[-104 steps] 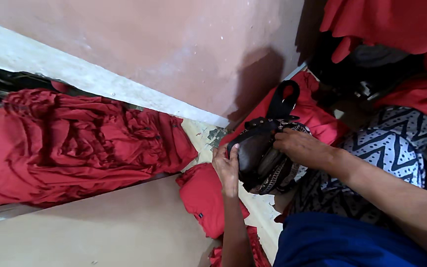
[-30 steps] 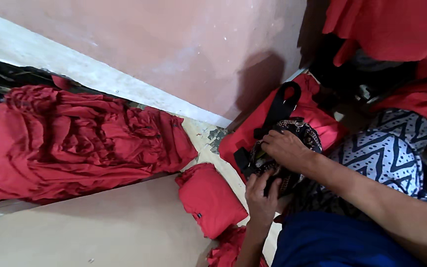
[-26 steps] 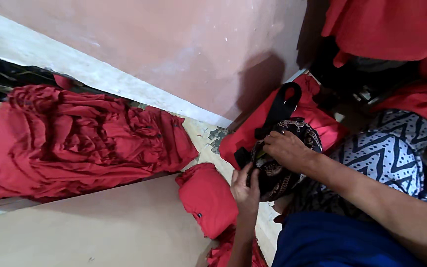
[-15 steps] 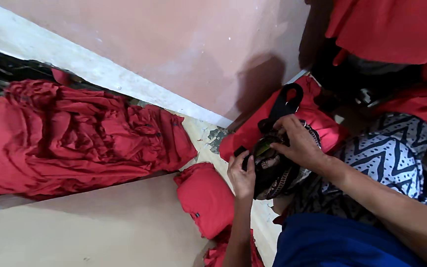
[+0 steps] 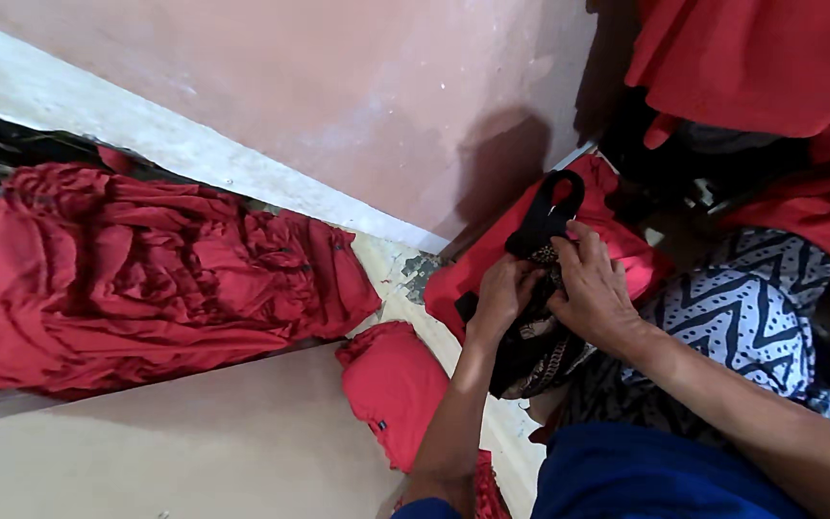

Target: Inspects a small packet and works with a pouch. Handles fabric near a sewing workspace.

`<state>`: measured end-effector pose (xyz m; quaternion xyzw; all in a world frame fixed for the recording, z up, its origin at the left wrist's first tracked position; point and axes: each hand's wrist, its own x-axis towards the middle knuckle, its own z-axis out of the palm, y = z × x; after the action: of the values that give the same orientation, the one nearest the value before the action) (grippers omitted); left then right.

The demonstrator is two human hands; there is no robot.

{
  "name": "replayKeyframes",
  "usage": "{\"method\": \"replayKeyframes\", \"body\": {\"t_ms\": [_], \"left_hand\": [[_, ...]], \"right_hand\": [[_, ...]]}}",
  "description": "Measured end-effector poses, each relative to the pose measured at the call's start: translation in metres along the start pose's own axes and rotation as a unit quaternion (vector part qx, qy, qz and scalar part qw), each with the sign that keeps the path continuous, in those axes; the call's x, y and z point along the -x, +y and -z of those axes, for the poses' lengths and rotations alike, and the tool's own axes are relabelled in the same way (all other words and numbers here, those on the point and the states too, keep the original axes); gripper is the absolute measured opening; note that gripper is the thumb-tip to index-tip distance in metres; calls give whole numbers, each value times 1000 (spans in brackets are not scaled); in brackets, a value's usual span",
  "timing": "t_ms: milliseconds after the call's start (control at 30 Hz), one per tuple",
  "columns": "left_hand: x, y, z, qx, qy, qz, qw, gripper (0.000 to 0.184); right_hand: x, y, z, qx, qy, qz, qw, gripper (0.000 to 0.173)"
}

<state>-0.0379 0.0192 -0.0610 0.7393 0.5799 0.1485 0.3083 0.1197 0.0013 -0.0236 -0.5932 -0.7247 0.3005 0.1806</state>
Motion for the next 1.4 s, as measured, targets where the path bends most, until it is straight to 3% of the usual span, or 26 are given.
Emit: {"method": "replayKeyframes", "body": {"t_ms": [67, 233, 367, 433, 500, 633, 800, 1000, 1267, 1400], "left_hand": [[-5, 2, -5, -8, -36, -6, 999, 22], [-7, 9, -15, 8, -33, -29, 999, 17], [18, 13, -28, 39, 97, -11, 994, 14], [36, 20, -26, 12, 163, 41, 986, 16], [55, 28, -13, -15, 176, 125, 976, 23], [99, 21, 7, -30, 125, 278, 952, 43], [144, 22, 8, 72, 82, 386, 916, 44], [166, 33, -8, 60, 91, 330, 938, 32], [178, 32, -23, 88, 136, 286, 944, 27], [180, 35, -28, 117, 147, 295, 937, 25]], "right_hand": [[0, 1, 3, 9, -4, -13, 1000, 64], [-4, 8, 13, 19, -46, -75, 996, 75], [-5, 16, 26, 9, -108, -120, 987, 84], [-4, 19, 24, 6, -113, -118, 986, 86], [-1, 17, 19, 35, -95, -77, 992, 85], [3, 14, -2, 112, -24, 102, 988, 70], [4, 2, -10, 117, -121, 223, 960, 25], [0, -14, -9, 79, -190, 287, 936, 10], [5, -55, -23, 132, -422, 280, 852, 20], [8, -52, -20, 114, -452, 264, 844, 22]]}}
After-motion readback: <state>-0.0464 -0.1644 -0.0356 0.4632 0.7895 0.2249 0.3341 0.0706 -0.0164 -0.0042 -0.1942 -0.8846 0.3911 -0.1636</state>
